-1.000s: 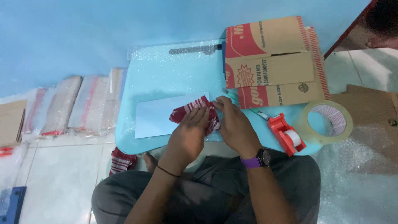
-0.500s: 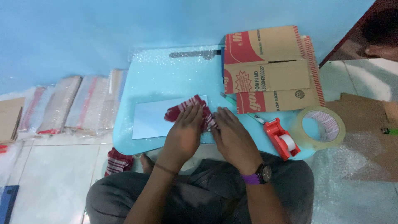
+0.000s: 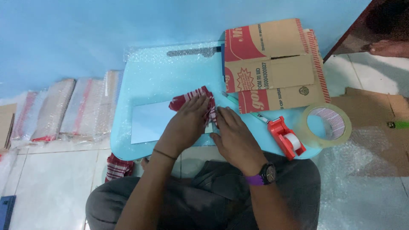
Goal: Cleaning a mirror with a cloth and preparing it for assembly on a board
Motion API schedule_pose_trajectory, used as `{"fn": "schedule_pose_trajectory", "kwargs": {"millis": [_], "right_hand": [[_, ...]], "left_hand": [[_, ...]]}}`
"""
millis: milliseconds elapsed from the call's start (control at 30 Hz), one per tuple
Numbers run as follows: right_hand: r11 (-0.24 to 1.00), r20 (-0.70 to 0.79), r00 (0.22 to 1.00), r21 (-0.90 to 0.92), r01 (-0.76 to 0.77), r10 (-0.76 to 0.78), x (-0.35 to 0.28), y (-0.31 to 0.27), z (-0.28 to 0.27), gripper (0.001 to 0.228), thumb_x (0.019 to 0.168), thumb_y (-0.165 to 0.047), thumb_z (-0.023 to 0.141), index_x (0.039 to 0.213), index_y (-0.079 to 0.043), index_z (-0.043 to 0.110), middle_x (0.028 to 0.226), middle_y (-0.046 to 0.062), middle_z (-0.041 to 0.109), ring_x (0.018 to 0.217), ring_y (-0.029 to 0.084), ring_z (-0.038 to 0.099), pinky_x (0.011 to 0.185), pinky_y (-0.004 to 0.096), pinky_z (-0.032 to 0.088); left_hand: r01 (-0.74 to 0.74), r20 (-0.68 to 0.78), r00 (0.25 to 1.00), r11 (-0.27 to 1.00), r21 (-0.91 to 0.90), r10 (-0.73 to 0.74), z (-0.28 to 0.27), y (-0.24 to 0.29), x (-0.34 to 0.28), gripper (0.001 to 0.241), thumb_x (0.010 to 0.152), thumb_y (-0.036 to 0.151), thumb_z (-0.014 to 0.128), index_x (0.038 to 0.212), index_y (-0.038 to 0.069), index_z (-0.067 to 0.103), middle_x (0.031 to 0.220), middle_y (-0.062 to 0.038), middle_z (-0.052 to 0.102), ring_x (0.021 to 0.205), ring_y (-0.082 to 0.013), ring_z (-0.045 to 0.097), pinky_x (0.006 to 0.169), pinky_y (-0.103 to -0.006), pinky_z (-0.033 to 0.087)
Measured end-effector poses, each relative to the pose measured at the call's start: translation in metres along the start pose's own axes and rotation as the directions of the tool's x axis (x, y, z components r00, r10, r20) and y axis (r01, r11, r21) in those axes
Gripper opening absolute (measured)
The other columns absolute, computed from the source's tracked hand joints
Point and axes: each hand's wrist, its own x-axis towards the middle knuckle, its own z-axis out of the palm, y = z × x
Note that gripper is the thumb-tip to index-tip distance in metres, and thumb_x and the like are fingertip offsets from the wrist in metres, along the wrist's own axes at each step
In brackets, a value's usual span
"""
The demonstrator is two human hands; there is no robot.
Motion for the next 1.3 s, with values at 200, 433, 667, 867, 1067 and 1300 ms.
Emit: {"fn": "schedule_pose_trajectory", "kwargs": {"millis": [200, 433, 667, 867, 1067, 1300], "right_hand": [[0.994, -0.007, 1.000, 0.105, -0.009, 0.009, 0.004, 0.018, 0.011, 0.061, 0.101, -0.021, 0.059, 0.151, 0.010, 0.040, 0.158, 0.031, 0.037, 0.146, 0.051, 0.033, 0.118, 0.061, 0.034], [0.976, -0.013, 0.998, 0.209, -0.062, 0.067, 0.005, -0.003, -0.005, 0.057, 0.104, -0.012, 0.057, 0.147, 0.019, 0.037, 0.152, 0.044, 0.035, 0.139, 0.061, 0.031, 0.113, 0.072, 0.029], [0.992, 0.044, 0.999, 0.129, 0.005, -0.011, 0.004, 0.017, -0.001, 0.056, 0.104, -0.024, 0.056, 0.147, 0.010, 0.043, 0.157, 0.029, 0.036, 0.147, 0.048, 0.034, 0.118, 0.061, 0.034], [0.991, 0.023, 1.000, 0.132, -0.001, -0.002, -0.001, 0.016, 0.000, 0.057, 0.104, -0.025, 0.057, 0.147, 0.010, 0.045, 0.156, 0.029, 0.039, 0.146, 0.050, 0.034, 0.117, 0.063, 0.033], [0.992, 0.100, 0.994, 0.114, -0.052, 0.041, 0.004, 0.014, -0.006, 0.060, 0.103, -0.031, 0.056, 0.148, 0.006, 0.045, 0.157, 0.026, 0.038, 0.149, 0.046, 0.032, 0.116, 0.061, 0.033], [0.993, 0.138, 0.989, 0.095, -0.073, 0.060, 0.004, 0.003, -0.014, 0.058, 0.099, -0.019, 0.057, 0.149, 0.007, 0.045, 0.159, 0.027, 0.036, 0.148, 0.051, 0.029, 0.119, 0.063, 0.028]], "left_hand": [[0.020, -0.049, 0.999, 0.999, -0.034, -0.022, -0.023, 0.037, -0.053, 0.052, 0.096, 0.003, 0.055, 0.147, -0.003, 0.051, 0.152, -0.027, 0.050, 0.139, -0.0468, 0.046, 0.115, -0.0550, 0.036], [-0.015, -0.067, 0.998, 0.994, -0.105, 0.008, -0.013, 0.029, -0.035, 0.044, 0.102, 0.009, 0.052, 0.145, -0.001, 0.056, 0.148, -0.024, 0.055, 0.139, -0.0449, 0.048, 0.118, -0.0527, 0.033], [0.004, 0.016, 1.000, 0.991, -0.132, -0.002, -0.023, 0.016, -0.053, 0.045, 0.102, 0.008, 0.049, 0.147, 0.004, 0.053, 0.154, -0.020, 0.050, 0.144, -0.0408, 0.043, 0.121, -0.0514, 0.031], [0.152, 0.010, 0.988, 0.985, -0.077, -0.151, -0.043, -0.036, -0.114, 0.048, 0.102, 0.013, 0.050, 0.149, 0.002, 0.051, 0.153, -0.022, 0.051, 0.144, -0.0426, 0.043, 0.119, -0.0519, 0.032], [0.366, -0.054, 0.929, 0.930, -0.014, -0.367, -0.034, -0.048, -0.138, 0.053, 0.103, 0.016, 0.051, 0.152, -0.002, 0.046, 0.150, -0.029, 0.050, 0.143, -0.0476, 0.042, 0.120, -0.0564, 0.031], [0.131, -0.368, 0.923, 0.991, 0.025, -0.112, 0.007, 0.057, -0.070, 0.045, 0.103, 0.028, 0.053, 0.131, -0.004, 0.066, 0.133, -0.030, 0.064, 0.130, -0.0484, 0.057, 0.118, -0.0584, 0.032]]}}
